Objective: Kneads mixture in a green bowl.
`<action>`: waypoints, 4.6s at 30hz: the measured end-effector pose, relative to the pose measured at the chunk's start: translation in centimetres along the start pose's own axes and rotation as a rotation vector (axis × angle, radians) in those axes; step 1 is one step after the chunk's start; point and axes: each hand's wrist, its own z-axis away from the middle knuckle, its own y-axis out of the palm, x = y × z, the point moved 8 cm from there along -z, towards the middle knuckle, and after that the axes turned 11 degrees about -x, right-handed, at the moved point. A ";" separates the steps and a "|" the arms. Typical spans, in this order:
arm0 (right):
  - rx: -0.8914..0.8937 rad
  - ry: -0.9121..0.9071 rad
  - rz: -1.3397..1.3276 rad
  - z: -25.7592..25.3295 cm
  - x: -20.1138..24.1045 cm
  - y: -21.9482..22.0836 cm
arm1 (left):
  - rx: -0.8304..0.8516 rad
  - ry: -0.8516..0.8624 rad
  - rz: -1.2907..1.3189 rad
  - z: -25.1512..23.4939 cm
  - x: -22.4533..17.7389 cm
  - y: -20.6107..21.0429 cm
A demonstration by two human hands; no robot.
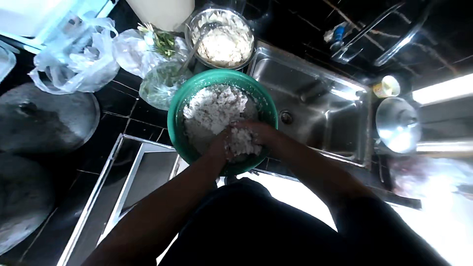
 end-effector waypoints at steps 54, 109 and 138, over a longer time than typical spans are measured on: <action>-0.206 -0.416 -0.004 -0.7 5.5 0.4 | -0.539 0.184 0.326 -5.4 -4.0 -7.5; -0.156 -0.358 0.152 -3.3 8.4 3.6 | -0.643 -0.148 0.560 -8.5 -0.6 -8.1; -0.035 -0.371 0.057 -2.0 8.0 2.8 | -0.372 0.031 0.160 -6.6 -1.3 -8.3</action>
